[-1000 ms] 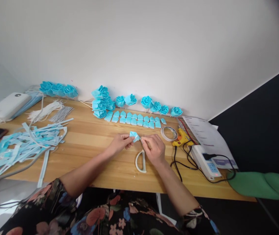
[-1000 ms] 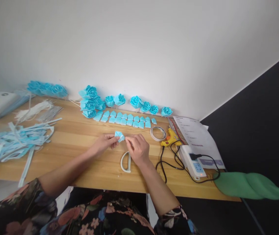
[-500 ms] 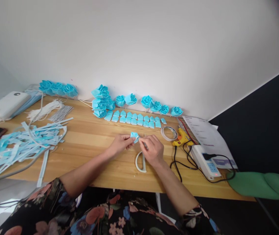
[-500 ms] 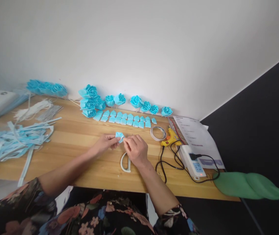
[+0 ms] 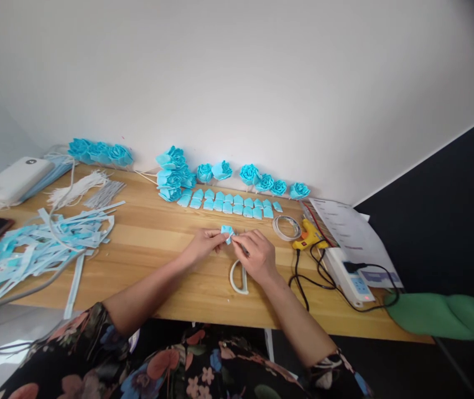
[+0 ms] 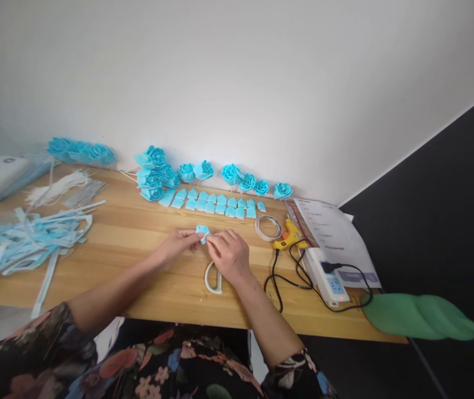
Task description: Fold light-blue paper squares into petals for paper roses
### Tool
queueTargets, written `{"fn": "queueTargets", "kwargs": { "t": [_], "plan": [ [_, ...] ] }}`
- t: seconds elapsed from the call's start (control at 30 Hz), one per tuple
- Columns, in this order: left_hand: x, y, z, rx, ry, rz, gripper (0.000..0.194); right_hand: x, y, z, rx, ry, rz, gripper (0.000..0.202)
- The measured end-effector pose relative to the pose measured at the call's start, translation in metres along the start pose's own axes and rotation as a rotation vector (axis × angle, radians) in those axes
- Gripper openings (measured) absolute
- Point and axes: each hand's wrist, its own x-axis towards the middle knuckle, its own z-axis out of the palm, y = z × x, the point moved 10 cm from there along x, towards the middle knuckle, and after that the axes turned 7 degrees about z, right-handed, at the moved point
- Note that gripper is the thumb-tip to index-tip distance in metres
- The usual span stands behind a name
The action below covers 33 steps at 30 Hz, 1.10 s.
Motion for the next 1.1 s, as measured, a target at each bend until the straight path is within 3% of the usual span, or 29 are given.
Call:
{"fn": "queueTargets", "kwargs": {
  "t": [0.13, 0.3, 0.47, 0.6, 0.9, 1.1],
  "plan": [
    [0.002, 0.001, -0.002, -0.029, 0.002, 0.012, 0.038, 0.002, 0.003, -0.001, 0.093, -0.041, 0.039, 0.024],
    [0.004, 0.001, -0.001, 0.007, -0.019, -0.008, 0.043, 0.002, 0.039, -0.006, 0.421, 0.014, 0.329, 0.033],
    [0.003, 0.004, 0.003, 0.086, -0.061, -0.004, 0.049, -0.004, 0.051, 0.027, 0.737, -0.229, 0.518, 0.045],
    [0.001, 0.011, 0.006, 0.128, -0.088, 0.015, 0.051, -0.005, 0.047, 0.035, 0.796, -0.291, 0.528, 0.048],
    [0.002, 0.016, 0.017, 0.073, -0.172, 0.107, 0.04, -0.004, 0.057, 0.033, 0.845, -0.173, 0.538, 0.045],
    [0.003, 0.01, 0.011, 0.073, -0.122, 0.071, 0.038, -0.005, 0.058, 0.037, 0.826, -0.182, 0.55, 0.046]
  ]
}}
